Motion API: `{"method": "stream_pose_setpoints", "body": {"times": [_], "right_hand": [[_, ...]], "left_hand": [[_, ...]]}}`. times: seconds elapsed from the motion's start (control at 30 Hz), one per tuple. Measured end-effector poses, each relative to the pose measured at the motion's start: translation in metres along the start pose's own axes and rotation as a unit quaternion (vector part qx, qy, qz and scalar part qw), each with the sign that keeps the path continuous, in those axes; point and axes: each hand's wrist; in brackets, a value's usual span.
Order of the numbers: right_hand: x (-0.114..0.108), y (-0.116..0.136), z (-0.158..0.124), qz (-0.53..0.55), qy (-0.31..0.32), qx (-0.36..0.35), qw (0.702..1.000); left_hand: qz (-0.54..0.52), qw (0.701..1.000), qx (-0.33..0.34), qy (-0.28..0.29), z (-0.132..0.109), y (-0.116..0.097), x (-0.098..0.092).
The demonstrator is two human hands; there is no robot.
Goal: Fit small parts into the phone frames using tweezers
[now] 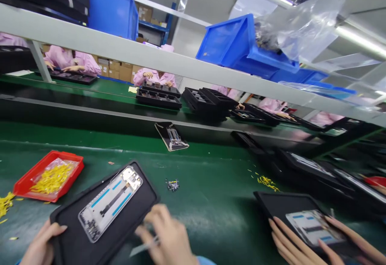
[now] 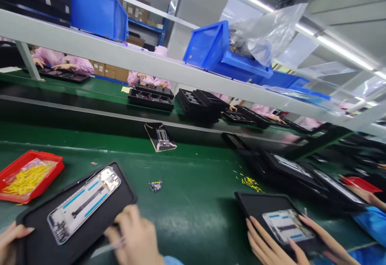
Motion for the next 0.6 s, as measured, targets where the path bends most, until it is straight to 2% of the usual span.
{"method": "stream_pose_setpoints", "body": {"times": [0.07, 0.1, 0.2, 0.3, 0.4, 0.5, 0.6], "right_hand": [[-0.007, -0.040, 0.009, -0.004, 0.010, 0.127, 0.992], [-0.009, -0.059, 0.013, -0.007, 0.028, 0.173, 0.984], [-0.004, -0.101, 0.021, -0.005, 0.097, 0.243, 0.965], [0.005, -0.117, 0.023, 0.016, 0.129, 0.241, 0.962], [0.011, -0.123, 0.021, 0.044, 0.126, 0.208, 0.969], [0.012, -0.135, 0.010, 0.095, 0.110, 0.162, 0.976], [0.019, -0.164, 0.006, 0.127, 0.067, 0.117, 0.983]], "left_hand": [[0.009, 1.000, -0.010, -0.025, 0.005, -0.007, -0.012], [0.023, 1.000, -0.007, -0.017, 0.005, -0.009, -0.015], [0.073, 0.996, 0.024, 0.045, 0.000, -0.008, -0.013], [0.123, 0.986, 0.051, 0.103, -0.002, -0.003, -0.004], [0.179, 0.967, 0.088, 0.159, 0.002, 0.001, 0.004], [0.242, 0.936, 0.150, 0.208, 0.004, 0.005, 0.012], [0.299, 0.893, 0.246, 0.230, 0.001, 0.010, 0.022]]}}
Point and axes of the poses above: each hand's wrist, its own z-axis towards the middle knuckle, its own x-axis out of the palm, y = z × x, and after that the axes turned 5 degrees about -y, right-handed
